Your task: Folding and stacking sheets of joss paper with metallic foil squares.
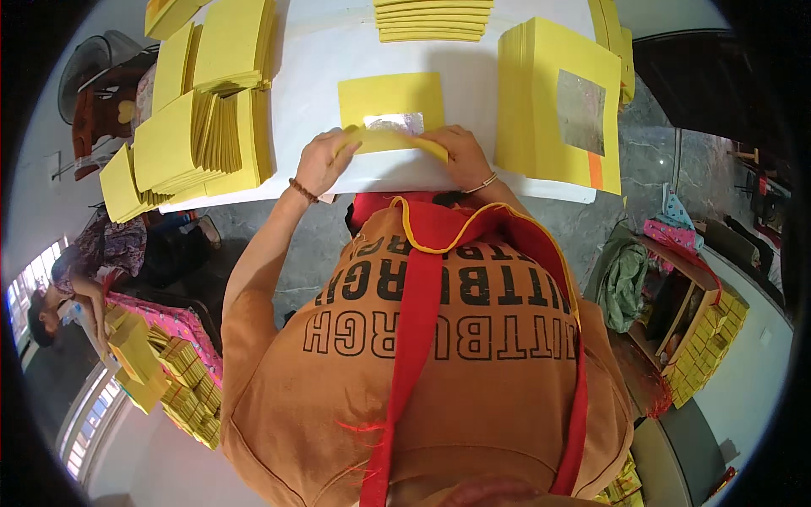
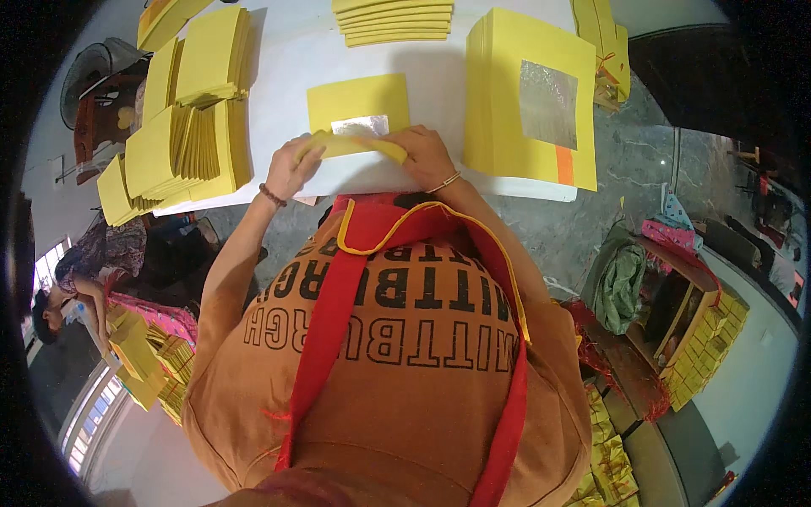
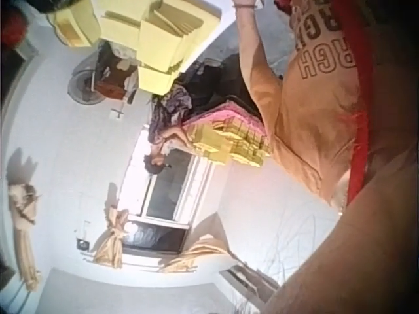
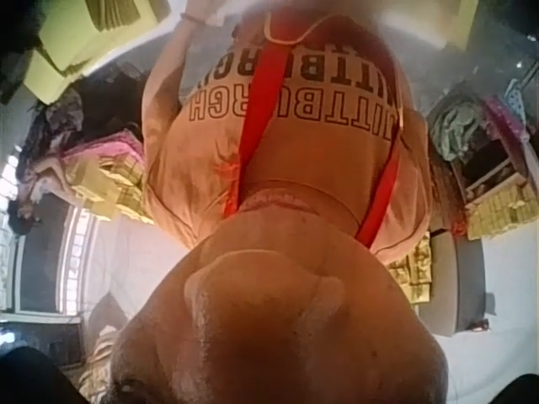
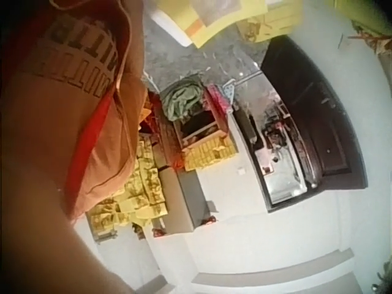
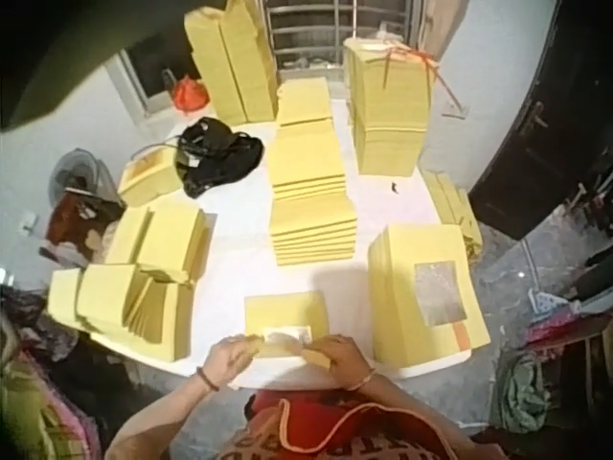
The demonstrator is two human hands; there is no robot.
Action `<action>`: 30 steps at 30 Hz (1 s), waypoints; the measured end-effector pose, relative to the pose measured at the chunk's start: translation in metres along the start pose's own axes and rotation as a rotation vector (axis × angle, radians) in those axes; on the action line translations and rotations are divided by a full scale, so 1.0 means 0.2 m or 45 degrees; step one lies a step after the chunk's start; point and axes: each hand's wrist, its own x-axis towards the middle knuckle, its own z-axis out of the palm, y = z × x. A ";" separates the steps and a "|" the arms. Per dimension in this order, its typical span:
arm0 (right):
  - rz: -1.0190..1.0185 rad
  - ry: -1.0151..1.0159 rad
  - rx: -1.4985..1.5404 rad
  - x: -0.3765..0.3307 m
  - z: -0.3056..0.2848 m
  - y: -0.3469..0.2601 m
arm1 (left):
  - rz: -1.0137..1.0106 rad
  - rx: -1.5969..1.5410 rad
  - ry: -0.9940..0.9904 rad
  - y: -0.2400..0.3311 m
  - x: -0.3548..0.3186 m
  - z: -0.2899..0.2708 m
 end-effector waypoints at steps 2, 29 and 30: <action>0.285 -0.071 -0.043 0.03 0.01 0.01 | -0.295 -0.151 -0.045 0.02 0.05 0.00; 0.830 0.065 -0.242 0.23 0.01 -0.07 | -0.652 0.025 0.010 -0.08 0.31 0.04; 0.854 0.054 -0.236 0.23 0.01 -0.07 | -0.654 0.026 0.012 -0.10 0.31 0.04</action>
